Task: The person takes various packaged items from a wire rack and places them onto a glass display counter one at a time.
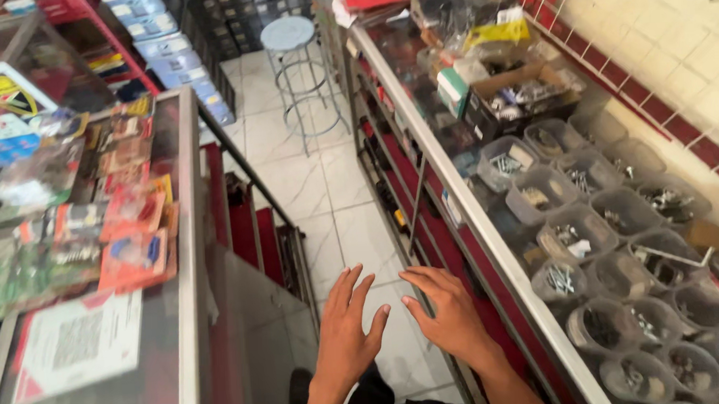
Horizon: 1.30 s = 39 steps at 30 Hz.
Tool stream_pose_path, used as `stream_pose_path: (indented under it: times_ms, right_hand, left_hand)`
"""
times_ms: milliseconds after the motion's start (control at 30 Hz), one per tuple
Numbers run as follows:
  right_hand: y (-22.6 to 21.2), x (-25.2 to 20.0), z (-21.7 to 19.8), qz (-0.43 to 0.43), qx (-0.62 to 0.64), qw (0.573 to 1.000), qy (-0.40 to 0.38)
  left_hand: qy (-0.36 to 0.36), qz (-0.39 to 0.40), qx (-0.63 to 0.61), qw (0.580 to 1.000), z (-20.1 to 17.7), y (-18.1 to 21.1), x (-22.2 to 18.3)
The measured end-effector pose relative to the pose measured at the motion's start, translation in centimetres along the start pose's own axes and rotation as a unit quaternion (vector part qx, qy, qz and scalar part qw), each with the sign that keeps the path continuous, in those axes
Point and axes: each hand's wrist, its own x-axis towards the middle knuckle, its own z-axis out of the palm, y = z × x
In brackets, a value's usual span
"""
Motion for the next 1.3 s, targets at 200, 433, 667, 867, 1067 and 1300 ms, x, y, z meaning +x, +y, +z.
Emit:
stream_pose_path:
  times_ms: [200, 433, 667, 867, 1067, 1300]
  right_hand:
    - [-0.5, 5.7, 0.8, -0.008, -0.033, 0.999, 0.026]
    - [-1.8, 11.6, 2.1, -0.011, -0.040, 0.995, 0.089]
    - [-2.1, 15.5, 3.0, 0.009, -0.042, 0.993, 0.112]
    - [0.0, 20.1, 3.6, 0.024, -0.050, 0.991, 0.124]
    - [3.0, 26.6, 3.7, 0.045, -0.029, 0.992, 0.115]
    - [6.0, 34.7, 1.5, 0.001, -0.030, 0.981, 0.193]
  left_hand:
    - [-0.022, 0.009, -0.022, 0.999, -1.1, -3.4, 6.5]
    - [-0.039, 0.031, -0.041, 0.998, -2.4, -7.3, 13.7]
    - [-0.056, 0.029, -0.065, 0.996, -2.2, -10.2, 18.4]
    - [-0.083, 0.012, -0.086, 0.993, -0.7, -12.8, 22.3]
    - [-0.121, -0.005, -0.082, 0.989, 1.4, -15.0, 28.2]
    - [-0.125, 0.055, -0.079, 0.987, 3.7, -15.5, 37.1]
